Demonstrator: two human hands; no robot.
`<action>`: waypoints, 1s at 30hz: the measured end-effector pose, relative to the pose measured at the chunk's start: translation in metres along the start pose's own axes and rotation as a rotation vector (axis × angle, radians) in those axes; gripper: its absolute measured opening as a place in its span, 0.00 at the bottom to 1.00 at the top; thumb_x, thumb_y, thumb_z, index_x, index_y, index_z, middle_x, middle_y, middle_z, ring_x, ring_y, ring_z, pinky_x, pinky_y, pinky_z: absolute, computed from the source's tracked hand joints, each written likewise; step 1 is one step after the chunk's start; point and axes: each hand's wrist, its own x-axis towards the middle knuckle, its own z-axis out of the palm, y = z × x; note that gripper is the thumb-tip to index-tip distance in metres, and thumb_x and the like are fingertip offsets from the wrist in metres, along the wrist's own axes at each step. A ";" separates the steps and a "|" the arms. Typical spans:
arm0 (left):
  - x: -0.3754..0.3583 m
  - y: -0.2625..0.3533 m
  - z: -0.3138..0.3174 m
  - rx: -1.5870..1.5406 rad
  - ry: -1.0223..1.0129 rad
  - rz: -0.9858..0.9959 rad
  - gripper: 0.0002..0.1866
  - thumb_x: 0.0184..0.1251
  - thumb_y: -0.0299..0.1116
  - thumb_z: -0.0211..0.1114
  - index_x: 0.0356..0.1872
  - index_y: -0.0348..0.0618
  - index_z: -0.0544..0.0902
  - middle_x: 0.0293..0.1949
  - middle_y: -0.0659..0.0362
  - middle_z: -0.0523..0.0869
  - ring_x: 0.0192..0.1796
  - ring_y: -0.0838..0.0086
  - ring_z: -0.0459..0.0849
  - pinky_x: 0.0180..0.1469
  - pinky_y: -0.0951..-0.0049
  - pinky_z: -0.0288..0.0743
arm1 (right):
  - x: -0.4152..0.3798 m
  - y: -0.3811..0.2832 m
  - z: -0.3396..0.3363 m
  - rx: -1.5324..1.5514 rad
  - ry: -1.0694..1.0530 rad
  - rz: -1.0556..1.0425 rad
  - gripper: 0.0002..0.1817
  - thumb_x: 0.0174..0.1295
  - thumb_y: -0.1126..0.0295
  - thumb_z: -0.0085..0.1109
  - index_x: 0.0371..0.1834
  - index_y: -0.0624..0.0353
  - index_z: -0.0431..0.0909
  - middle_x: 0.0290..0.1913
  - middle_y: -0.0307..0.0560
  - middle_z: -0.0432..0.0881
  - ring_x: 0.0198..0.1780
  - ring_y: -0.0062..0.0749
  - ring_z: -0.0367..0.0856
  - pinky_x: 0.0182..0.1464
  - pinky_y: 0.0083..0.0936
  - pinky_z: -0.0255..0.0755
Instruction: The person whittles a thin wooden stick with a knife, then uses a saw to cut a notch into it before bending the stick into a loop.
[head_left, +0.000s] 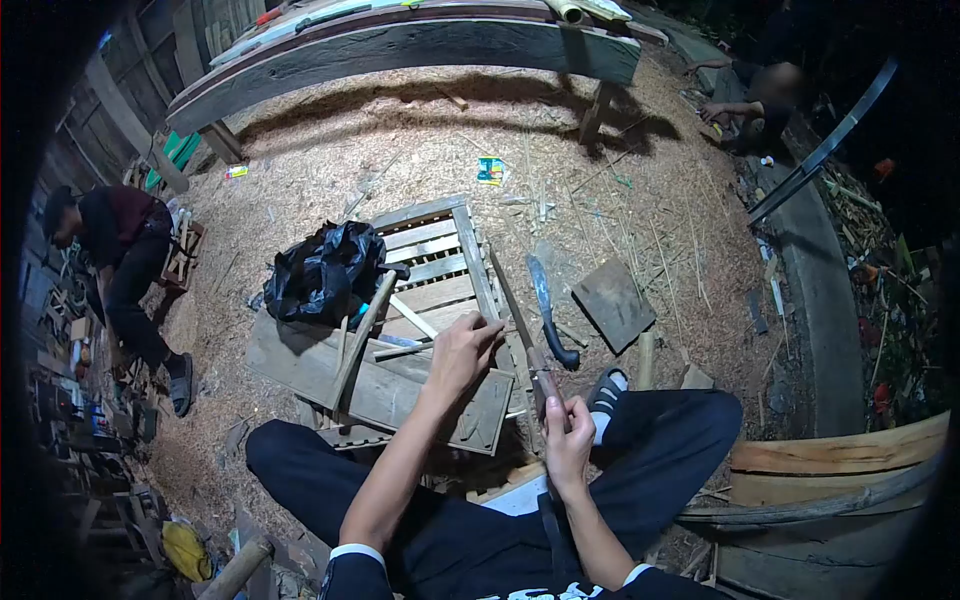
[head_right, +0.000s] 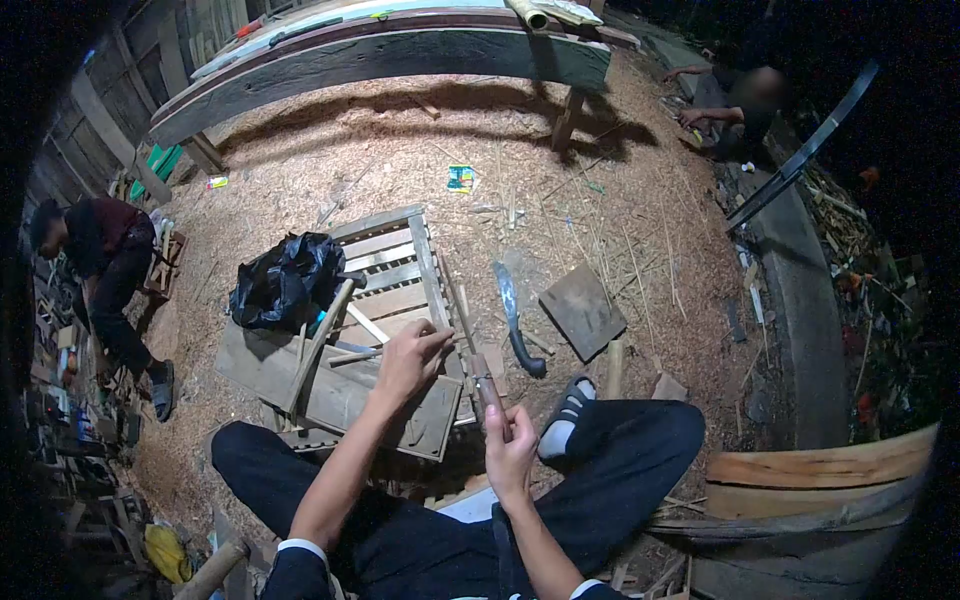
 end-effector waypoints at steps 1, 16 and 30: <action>0.000 0.000 0.001 -0.012 0.014 0.008 0.14 0.68 0.34 0.74 0.53 0.50 0.92 0.39 0.50 0.84 0.42 0.51 0.87 0.42 0.53 0.81 | 0.001 0.000 0.001 -0.010 -0.006 0.003 0.24 0.78 0.55 0.64 0.28 0.59 0.70 0.22 0.36 0.68 0.25 0.20 0.64 0.28 0.30 0.59; 0.009 0.007 0.004 -0.069 -0.042 -0.065 0.11 0.68 0.32 0.72 0.49 0.48 0.93 0.43 0.53 0.87 0.42 0.52 0.90 0.44 0.54 0.84 | 0.003 0.014 0.010 -0.046 0.008 -0.041 0.23 0.80 0.56 0.61 0.29 0.57 0.66 0.21 0.35 0.68 0.23 0.17 0.65 0.25 0.26 0.58; 0.012 0.011 0.008 -0.111 -0.019 -0.149 0.08 0.69 0.34 0.73 0.43 0.44 0.92 0.45 0.57 0.89 0.43 0.52 0.91 0.43 0.57 0.83 | -0.020 -0.032 0.003 -0.176 -0.123 -0.166 0.25 0.81 0.68 0.53 0.76 0.71 0.73 0.66 0.67 0.84 0.68 0.39 0.84 0.66 0.33 0.76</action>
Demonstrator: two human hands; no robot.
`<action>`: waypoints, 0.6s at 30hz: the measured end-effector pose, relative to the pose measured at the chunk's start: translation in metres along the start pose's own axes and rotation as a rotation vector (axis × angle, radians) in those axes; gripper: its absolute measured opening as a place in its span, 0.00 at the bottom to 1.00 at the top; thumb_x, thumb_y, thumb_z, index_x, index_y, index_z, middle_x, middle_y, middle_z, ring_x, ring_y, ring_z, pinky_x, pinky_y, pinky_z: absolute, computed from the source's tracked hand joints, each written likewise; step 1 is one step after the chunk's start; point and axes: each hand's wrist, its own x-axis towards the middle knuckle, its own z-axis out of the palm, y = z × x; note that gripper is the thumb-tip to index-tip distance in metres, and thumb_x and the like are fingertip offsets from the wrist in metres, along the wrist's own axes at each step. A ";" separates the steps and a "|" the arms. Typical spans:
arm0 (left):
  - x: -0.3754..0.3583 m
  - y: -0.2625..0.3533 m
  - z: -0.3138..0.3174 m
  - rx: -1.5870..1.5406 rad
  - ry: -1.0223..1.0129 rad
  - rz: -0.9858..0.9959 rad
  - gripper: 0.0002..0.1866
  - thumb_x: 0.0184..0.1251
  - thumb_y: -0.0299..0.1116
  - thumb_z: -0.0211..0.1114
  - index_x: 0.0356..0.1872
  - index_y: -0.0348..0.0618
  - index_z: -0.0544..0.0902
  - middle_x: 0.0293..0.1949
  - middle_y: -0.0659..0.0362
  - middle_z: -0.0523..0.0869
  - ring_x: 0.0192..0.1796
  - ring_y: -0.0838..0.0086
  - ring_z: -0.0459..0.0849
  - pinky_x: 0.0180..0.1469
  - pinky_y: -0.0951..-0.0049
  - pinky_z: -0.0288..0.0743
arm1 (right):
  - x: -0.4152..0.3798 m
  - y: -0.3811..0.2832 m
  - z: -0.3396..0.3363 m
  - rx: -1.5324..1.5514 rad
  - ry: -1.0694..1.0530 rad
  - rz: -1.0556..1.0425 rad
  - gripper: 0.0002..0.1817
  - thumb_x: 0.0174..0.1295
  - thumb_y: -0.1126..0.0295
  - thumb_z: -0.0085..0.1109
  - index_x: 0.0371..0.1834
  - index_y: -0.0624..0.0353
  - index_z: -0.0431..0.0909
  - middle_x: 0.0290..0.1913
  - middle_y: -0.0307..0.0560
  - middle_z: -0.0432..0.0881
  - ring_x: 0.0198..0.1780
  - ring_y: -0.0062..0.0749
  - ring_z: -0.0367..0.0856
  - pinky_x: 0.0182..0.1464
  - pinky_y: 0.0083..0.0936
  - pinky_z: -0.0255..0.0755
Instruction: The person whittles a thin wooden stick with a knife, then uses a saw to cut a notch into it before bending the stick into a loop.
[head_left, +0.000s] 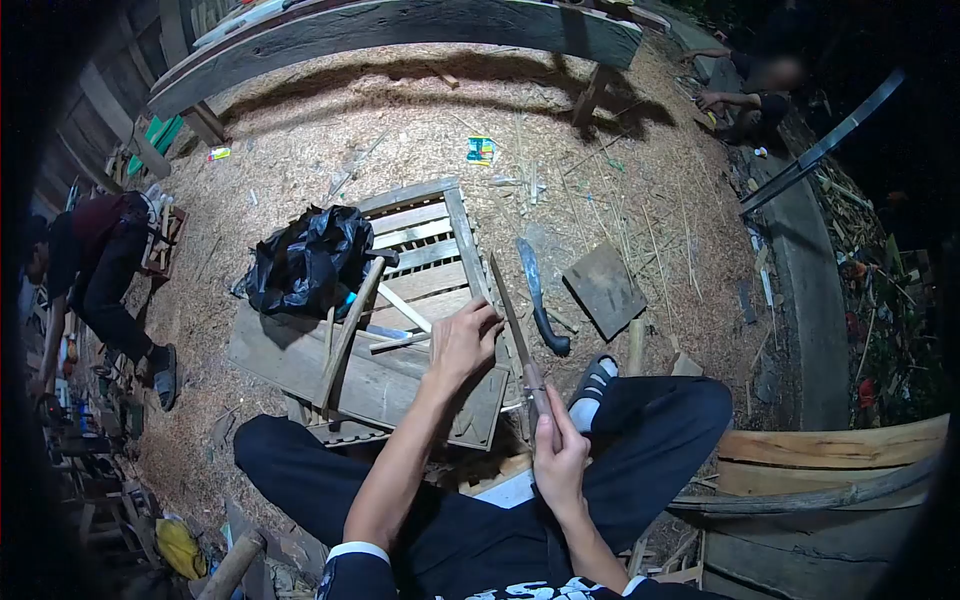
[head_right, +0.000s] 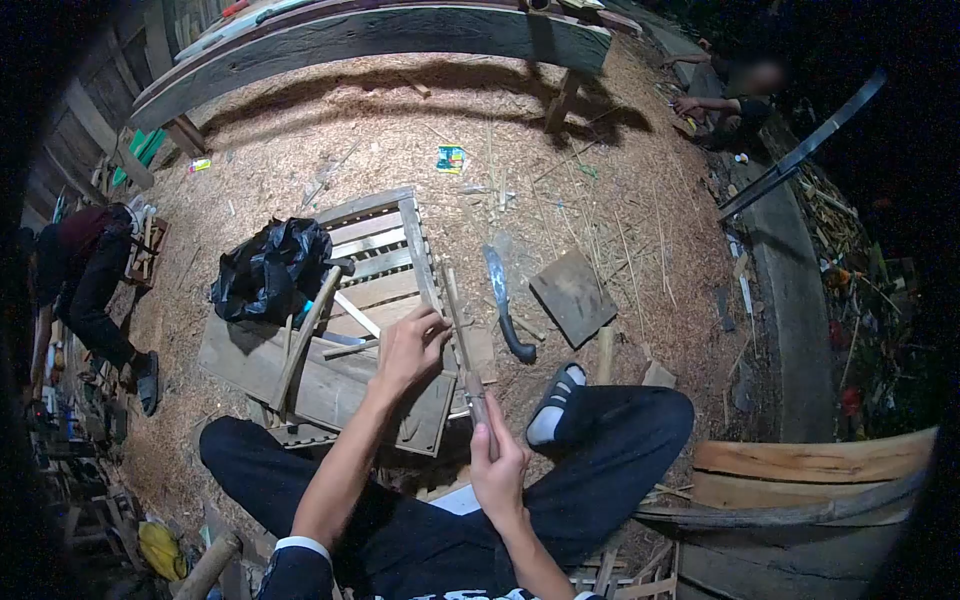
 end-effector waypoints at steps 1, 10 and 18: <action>-0.002 0.004 -0.001 0.012 -0.037 0.006 0.08 0.69 0.35 0.73 0.43 0.44 0.91 0.45 0.57 0.89 0.43 0.52 0.90 0.43 0.56 0.83 | -0.002 0.000 0.000 0.015 0.035 0.042 0.25 0.81 0.68 0.53 0.76 0.72 0.73 0.64 0.64 0.86 0.68 0.33 0.82 0.69 0.31 0.74; -0.004 0.006 0.000 0.039 0.007 -0.034 0.09 0.69 0.37 0.73 0.41 0.43 0.90 0.43 0.55 0.88 0.42 0.52 0.90 0.41 0.56 0.82 | 0.005 0.002 0.002 -0.052 0.052 -0.033 0.23 0.80 0.68 0.55 0.72 0.72 0.76 0.61 0.63 0.89 0.60 0.34 0.89 0.63 0.32 0.79; -0.002 0.004 0.001 0.079 -0.007 -0.027 0.09 0.69 0.37 0.73 0.39 0.42 0.89 0.42 0.55 0.88 0.42 0.52 0.90 0.41 0.54 0.82 | 0.001 -0.024 -0.002 -0.051 0.061 0.044 0.23 0.80 0.69 0.56 0.72 0.73 0.76 0.56 0.63 0.90 0.51 0.26 0.88 0.53 0.29 0.81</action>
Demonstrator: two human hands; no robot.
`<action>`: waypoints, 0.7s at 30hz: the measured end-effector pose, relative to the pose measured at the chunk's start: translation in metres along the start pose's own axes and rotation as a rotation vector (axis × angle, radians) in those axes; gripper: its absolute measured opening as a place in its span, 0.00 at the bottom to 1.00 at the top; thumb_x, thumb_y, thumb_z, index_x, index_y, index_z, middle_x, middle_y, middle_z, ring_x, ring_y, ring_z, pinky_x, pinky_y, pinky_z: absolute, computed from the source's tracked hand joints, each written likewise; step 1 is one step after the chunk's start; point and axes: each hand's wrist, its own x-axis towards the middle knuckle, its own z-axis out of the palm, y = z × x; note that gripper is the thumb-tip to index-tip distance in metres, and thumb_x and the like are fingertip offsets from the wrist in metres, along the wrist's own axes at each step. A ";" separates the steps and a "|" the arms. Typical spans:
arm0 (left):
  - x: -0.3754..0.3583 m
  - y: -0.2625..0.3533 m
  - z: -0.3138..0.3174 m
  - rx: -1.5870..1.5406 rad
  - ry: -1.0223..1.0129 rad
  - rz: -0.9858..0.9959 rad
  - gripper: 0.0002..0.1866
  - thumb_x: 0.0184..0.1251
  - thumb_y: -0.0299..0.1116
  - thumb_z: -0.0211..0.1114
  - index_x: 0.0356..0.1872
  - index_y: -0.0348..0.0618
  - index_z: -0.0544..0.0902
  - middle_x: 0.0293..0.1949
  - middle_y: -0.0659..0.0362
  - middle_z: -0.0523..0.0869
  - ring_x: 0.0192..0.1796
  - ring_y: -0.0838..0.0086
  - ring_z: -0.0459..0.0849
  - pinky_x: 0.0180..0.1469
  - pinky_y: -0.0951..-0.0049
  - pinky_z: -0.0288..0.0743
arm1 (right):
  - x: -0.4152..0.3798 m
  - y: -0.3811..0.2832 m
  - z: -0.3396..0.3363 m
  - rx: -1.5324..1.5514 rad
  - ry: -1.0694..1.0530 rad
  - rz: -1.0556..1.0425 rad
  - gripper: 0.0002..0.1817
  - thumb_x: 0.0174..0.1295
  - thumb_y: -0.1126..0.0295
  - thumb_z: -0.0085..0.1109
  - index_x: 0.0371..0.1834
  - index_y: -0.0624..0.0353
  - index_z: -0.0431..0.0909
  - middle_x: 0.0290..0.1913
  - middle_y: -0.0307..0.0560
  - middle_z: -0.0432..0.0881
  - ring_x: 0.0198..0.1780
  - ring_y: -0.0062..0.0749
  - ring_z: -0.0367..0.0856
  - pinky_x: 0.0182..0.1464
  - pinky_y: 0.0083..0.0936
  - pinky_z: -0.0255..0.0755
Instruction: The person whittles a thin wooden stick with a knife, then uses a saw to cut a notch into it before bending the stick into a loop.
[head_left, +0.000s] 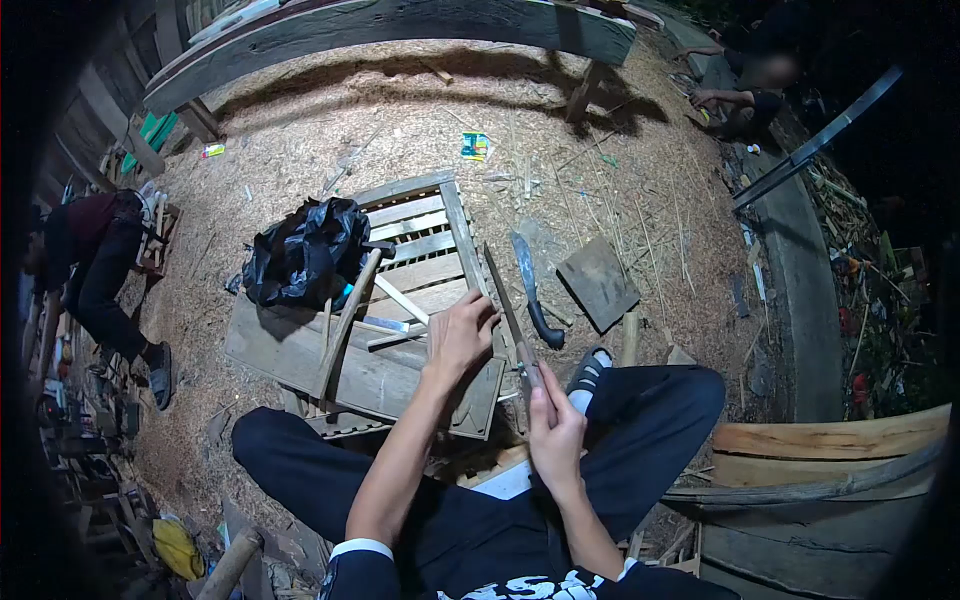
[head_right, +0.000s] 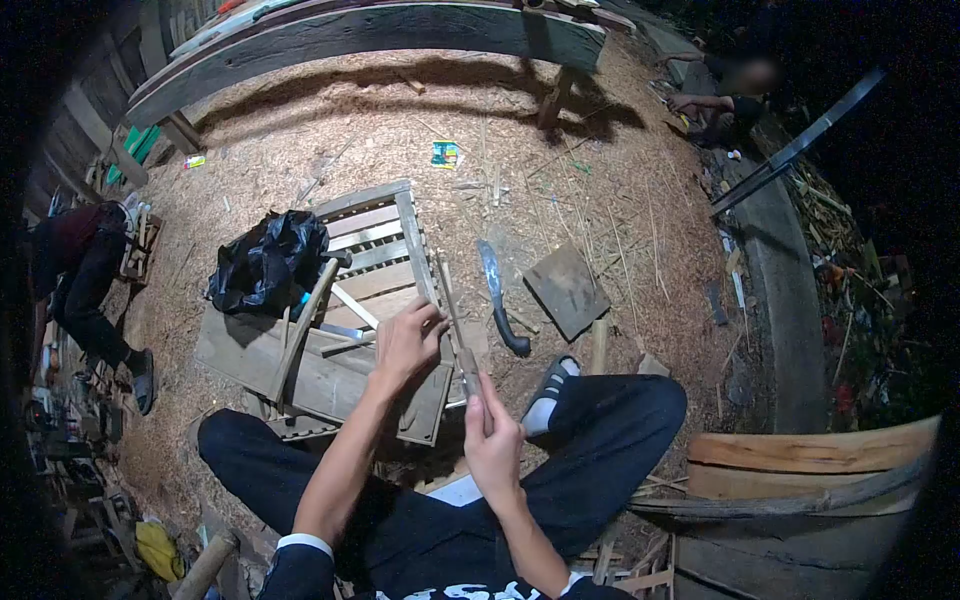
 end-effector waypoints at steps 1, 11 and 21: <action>0.002 -0.001 -0.001 0.003 0.003 0.003 0.09 0.69 0.37 0.73 0.39 0.42 0.89 0.42 0.55 0.88 0.42 0.52 0.90 0.41 0.54 0.82 | 0.000 -0.009 -0.006 0.019 -0.058 0.093 0.23 0.80 0.69 0.56 0.72 0.73 0.77 0.56 0.63 0.91 0.49 0.24 0.87 0.51 0.28 0.81; 0.003 -0.004 0.002 0.006 -0.008 0.019 0.09 0.70 0.37 0.70 0.42 0.43 0.86 0.44 0.53 0.86 0.42 0.47 0.88 0.41 0.50 0.82 | -0.023 0.004 -0.019 0.039 -0.037 -0.033 0.24 0.80 0.71 0.56 0.73 0.73 0.75 0.64 0.68 0.86 0.67 0.39 0.84 0.65 0.31 0.77; 0.004 -0.010 0.002 0.029 0.028 0.058 0.09 0.72 0.37 0.69 0.41 0.43 0.85 0.44 0.52 0.86 0.41 0.47 0.89 0.41 0.50 0.81 | -0.015 -0.001 -0.026 0.028 -0.056 -0.003 0.23 0.81 0.68 0.56 0.71 0.74 0.77 0.59 0.58 0.90 0.57 0.25 0.86 0.59 0.25 0.79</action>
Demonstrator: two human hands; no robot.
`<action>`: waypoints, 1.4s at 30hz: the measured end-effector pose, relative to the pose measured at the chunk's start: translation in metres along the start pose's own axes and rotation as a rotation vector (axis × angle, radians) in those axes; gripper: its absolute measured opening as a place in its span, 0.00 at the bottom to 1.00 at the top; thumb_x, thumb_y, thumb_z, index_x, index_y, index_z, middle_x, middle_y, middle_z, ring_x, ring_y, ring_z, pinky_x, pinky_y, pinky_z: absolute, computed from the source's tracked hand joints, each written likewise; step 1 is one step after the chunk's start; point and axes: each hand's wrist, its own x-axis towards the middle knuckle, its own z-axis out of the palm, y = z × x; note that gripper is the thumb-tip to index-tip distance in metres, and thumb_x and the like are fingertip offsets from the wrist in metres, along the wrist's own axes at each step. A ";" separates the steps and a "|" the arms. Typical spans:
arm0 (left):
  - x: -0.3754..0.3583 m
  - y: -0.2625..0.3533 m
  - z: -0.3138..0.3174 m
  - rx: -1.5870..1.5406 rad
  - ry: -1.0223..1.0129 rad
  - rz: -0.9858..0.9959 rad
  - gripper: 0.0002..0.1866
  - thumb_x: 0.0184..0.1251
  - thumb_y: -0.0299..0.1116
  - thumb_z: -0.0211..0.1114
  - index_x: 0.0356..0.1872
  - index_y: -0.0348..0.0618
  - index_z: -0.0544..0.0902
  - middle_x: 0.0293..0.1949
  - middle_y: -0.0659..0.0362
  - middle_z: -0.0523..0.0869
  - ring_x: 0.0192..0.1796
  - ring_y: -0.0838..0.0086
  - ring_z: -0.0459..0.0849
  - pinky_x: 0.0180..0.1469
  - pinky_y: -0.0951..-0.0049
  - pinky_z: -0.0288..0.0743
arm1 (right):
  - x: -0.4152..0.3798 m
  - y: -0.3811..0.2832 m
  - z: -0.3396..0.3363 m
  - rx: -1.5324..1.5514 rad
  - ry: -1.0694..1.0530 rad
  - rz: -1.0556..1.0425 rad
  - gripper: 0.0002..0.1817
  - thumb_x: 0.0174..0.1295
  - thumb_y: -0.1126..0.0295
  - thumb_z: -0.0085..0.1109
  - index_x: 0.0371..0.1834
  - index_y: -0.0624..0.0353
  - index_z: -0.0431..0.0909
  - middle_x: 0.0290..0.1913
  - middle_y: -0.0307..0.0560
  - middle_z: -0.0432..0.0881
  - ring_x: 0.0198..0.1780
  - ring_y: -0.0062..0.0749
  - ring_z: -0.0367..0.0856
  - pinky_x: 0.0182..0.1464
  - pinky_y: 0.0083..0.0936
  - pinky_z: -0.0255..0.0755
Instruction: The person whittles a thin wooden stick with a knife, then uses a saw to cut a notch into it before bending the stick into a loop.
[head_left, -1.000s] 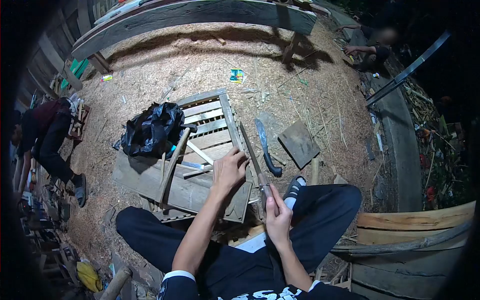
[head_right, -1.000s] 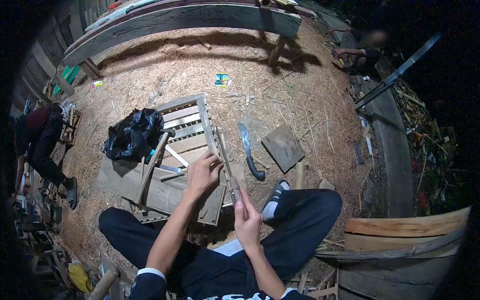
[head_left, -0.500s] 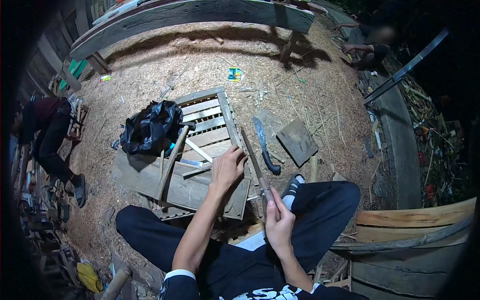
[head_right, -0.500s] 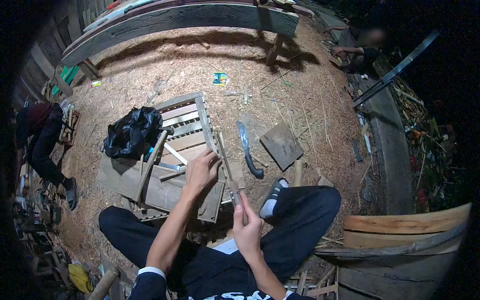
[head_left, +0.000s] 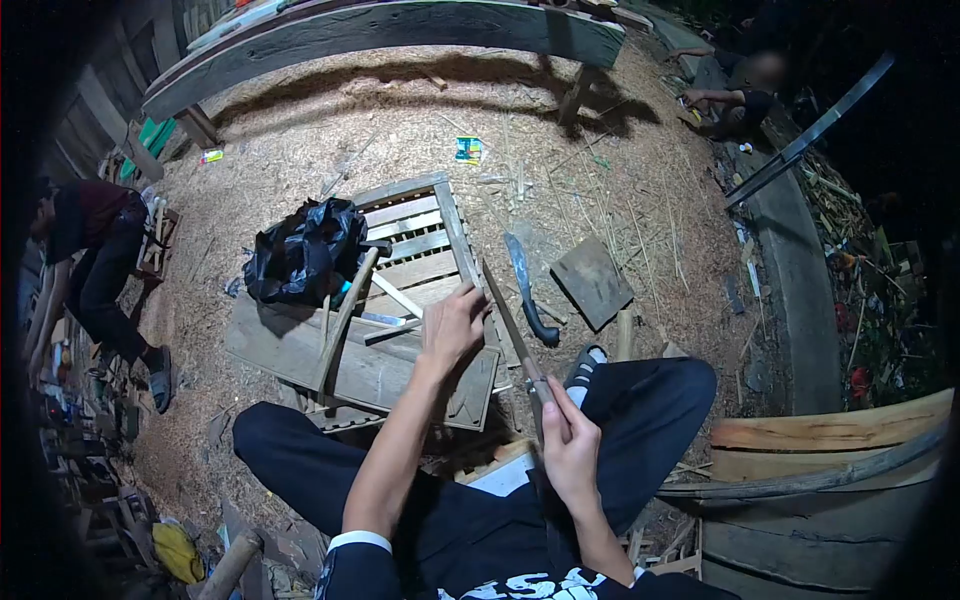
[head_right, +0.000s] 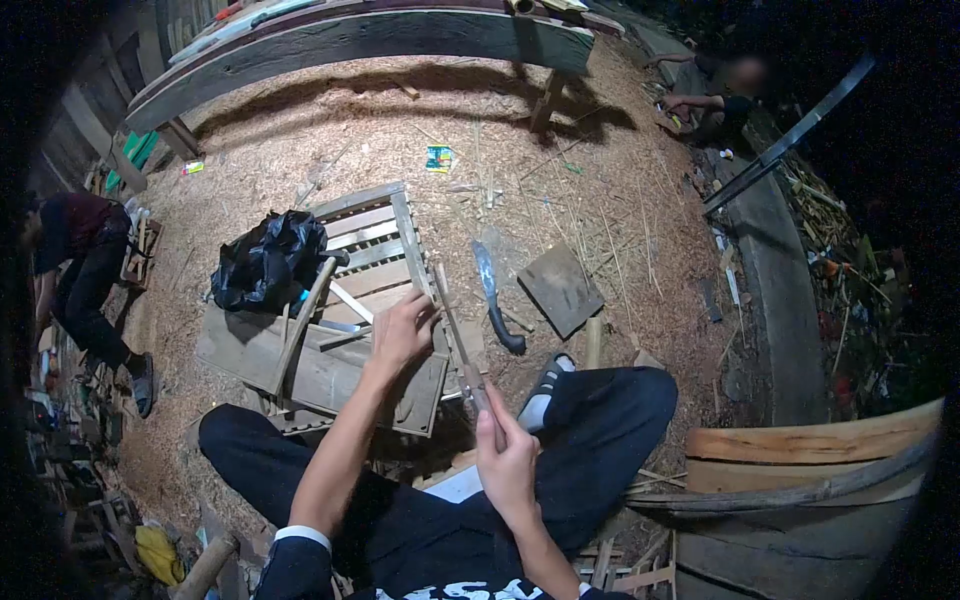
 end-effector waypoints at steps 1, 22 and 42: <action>0.001 0.001 0.000 -0.020 0.020 0.013 0.09 0.72 0.37 0.68 0.41 0.43 0.85 0.44 0.52 0.86 0.41 0.48 0.89 0.41 0.50 0.81 | 0.002 0.004 -0.002 0.037 0.014 0.030 0.23 0.81 0.68 0.56 0.71 0.74 0.77 0.60 0.58 0.89 0.58 0.25 0.86 0.60 0.25 0.79; -0.007 0.011 -0.003 -0.058 0.044 0.018 0.10 0.71 0.39 0.72 0.38 0.42 0.88 0.43 0.56 0.87 0.39 0.53 0.90 0.39 0.54 0.82 | 0.017 0.027 0.013 0.274 0.104 0.081 0.23 0.81 0.68 0.57 0.71 0.76 0.77 0.60 0.56 0.88 0.59 0.27 0.84 0.62 0.23 0.77; -0.010 0.012 -0.005 -0.068 -0.042 -0.027 0.09 0.68 0.37 0.74 0.40 0.42 0.87 0.44 0.55 0.87 0.40 0.48 0.89 0.40 0.53 0.82 | 0.048 0.021 0.051 0.100 0.077 -0.028 0.24 0.81 0.67 0.56 0.70 0.76 0.77 0.65 0.61 0.86 0.67 0.34 0.82 0.69 0.29 0.73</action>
